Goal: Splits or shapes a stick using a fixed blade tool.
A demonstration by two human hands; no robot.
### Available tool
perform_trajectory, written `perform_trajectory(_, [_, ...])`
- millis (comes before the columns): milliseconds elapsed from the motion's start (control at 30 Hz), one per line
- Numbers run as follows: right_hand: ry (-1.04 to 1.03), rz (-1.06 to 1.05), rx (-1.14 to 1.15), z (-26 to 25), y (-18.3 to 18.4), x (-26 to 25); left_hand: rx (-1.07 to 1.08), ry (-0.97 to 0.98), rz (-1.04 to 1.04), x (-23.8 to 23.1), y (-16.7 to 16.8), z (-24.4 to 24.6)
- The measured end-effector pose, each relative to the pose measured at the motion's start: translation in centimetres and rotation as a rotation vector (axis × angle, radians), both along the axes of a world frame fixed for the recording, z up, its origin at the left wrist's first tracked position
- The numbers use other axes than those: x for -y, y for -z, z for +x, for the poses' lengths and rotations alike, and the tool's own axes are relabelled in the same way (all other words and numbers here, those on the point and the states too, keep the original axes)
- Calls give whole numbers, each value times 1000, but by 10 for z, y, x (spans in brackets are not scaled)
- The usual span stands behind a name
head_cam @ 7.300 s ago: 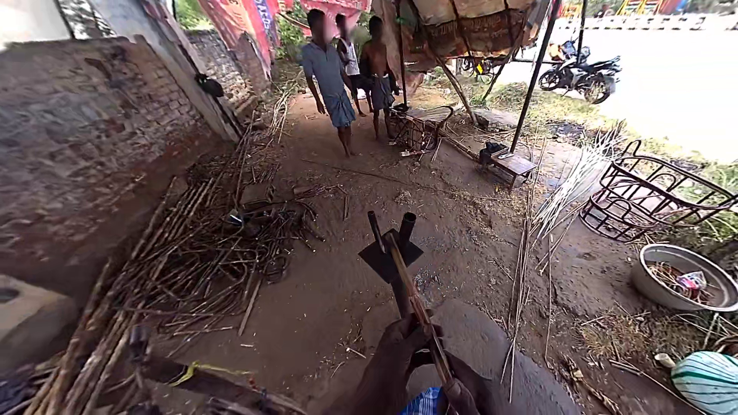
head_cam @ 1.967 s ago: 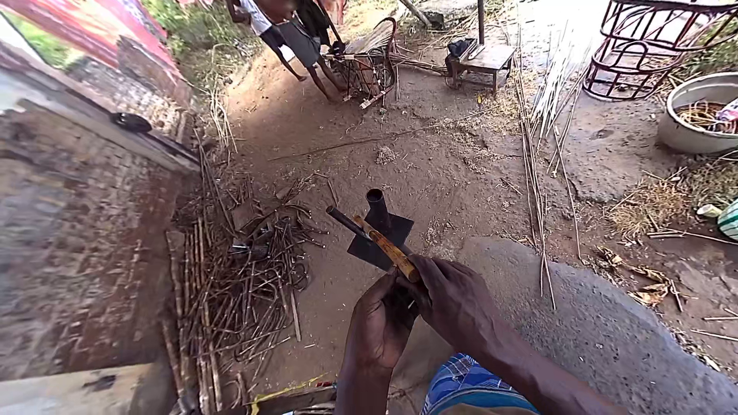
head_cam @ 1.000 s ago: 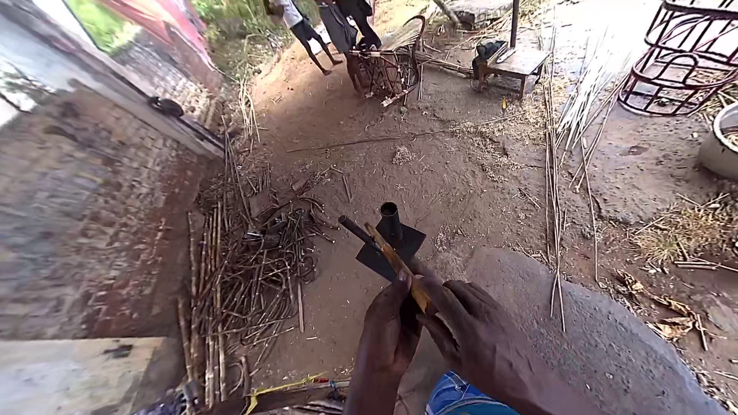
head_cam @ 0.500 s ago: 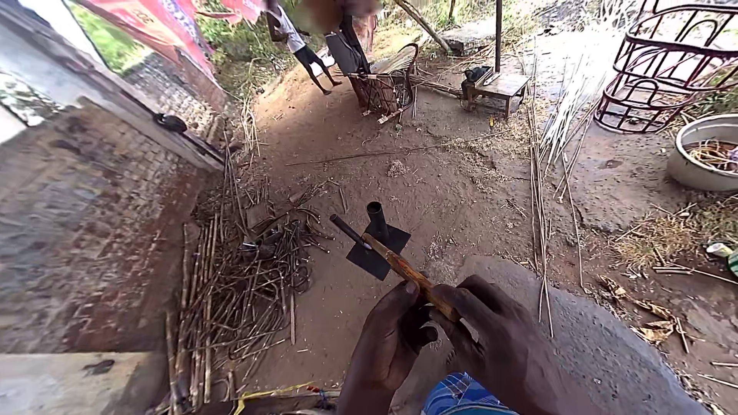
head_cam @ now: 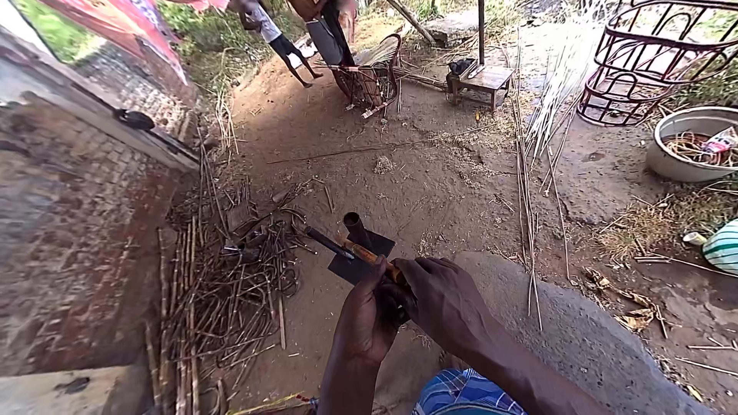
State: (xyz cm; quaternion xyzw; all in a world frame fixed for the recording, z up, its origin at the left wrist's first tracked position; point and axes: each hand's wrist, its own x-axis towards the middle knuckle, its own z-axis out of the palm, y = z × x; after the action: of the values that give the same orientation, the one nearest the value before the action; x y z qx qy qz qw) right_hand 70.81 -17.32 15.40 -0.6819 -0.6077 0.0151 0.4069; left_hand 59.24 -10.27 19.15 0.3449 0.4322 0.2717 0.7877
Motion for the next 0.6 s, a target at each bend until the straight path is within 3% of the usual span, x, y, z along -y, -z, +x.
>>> perform_trajectory(267, [-63,-147,-219,57,-15,-47,-64,27,177,-24,-7,61])
perform_trajectory(367, [-49,-105,-196,40,-12,-42,-47,54,221,-16,0,39])
perform_trajectory(500, [-9,188,-170,-18,43,7,38,76,337,4,36,-11])
perform_trajectory(600, [-261,167,-201,-54,83,45,191,-26,340,19,53,-66])
